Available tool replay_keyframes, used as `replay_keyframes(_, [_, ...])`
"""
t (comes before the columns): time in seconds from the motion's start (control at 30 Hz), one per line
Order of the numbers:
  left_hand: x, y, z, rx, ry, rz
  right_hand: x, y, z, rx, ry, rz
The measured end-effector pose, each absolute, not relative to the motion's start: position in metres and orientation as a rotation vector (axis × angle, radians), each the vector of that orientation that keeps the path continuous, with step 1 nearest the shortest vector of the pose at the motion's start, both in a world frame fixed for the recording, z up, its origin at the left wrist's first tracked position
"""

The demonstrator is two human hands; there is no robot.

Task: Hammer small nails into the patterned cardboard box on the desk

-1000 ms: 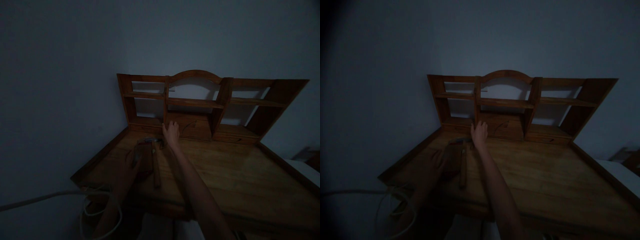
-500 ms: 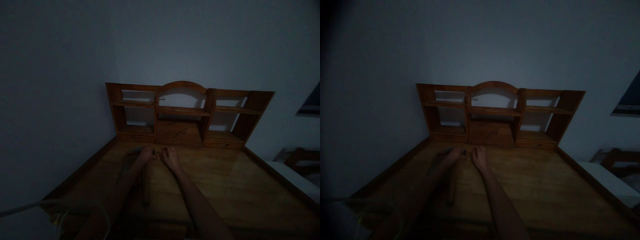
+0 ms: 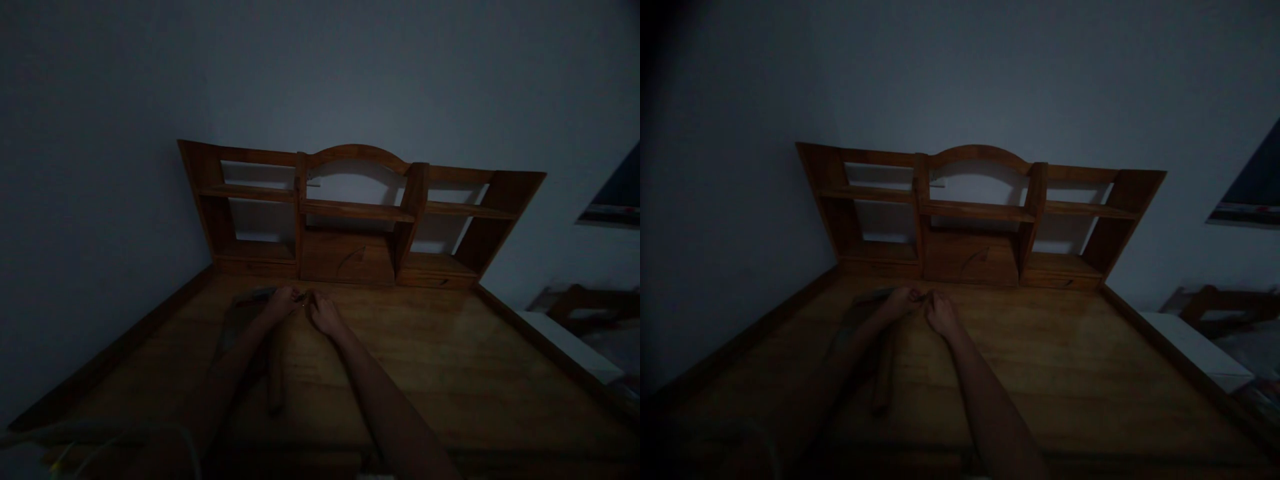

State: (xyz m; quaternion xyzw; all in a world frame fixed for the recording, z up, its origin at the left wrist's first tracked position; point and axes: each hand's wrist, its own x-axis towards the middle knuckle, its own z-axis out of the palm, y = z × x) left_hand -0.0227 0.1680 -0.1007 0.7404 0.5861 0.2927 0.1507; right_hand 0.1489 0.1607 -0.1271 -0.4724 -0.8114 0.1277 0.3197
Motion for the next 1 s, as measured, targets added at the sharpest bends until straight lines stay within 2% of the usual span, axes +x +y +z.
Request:
replay_keyframes(0.57, [-0.025,0.184,-0.126,2.057,1.854,0.776,0.144,0.176,-0.139,-1.079,-1.997,0.694])
replay_keyframes(1.0, [-0.042,0.179,-0.111,2.098,1.821,0.680,0.139,0.173,-0.139,-1.061,-1.997,0.750])
